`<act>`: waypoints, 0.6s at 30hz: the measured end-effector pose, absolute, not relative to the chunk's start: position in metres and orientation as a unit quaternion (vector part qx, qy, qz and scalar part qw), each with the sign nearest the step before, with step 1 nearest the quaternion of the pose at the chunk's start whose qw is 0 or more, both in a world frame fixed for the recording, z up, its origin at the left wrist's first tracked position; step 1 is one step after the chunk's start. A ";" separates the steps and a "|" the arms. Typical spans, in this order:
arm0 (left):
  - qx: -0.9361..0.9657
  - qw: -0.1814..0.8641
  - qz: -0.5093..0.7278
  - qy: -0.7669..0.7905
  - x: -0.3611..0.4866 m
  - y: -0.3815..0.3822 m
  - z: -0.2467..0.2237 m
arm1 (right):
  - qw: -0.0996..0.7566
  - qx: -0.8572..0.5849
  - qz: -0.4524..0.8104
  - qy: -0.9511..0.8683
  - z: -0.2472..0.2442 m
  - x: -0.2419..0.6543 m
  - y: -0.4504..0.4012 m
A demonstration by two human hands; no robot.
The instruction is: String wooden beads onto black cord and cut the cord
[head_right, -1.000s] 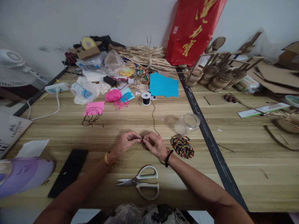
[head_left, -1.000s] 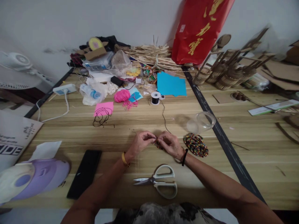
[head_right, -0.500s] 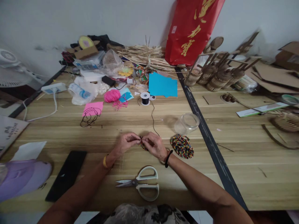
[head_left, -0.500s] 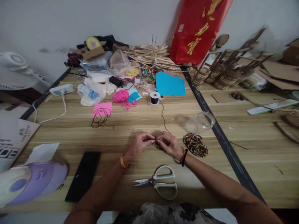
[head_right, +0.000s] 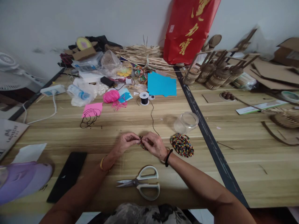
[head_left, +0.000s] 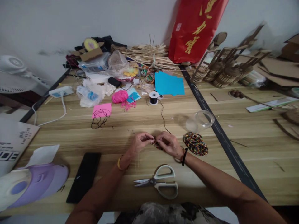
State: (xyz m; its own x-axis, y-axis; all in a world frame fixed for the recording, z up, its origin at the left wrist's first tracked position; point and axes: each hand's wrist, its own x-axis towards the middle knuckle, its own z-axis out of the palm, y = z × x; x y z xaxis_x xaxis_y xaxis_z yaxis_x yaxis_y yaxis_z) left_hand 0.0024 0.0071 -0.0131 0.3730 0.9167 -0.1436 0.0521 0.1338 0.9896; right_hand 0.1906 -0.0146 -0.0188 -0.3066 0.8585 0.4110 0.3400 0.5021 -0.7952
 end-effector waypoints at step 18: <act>0.551 0.619 0.354 0.433 0.004 0.007 -0.013 | 0.441 -0.388 0.287 -0.757 -0.020 0.190 -0.014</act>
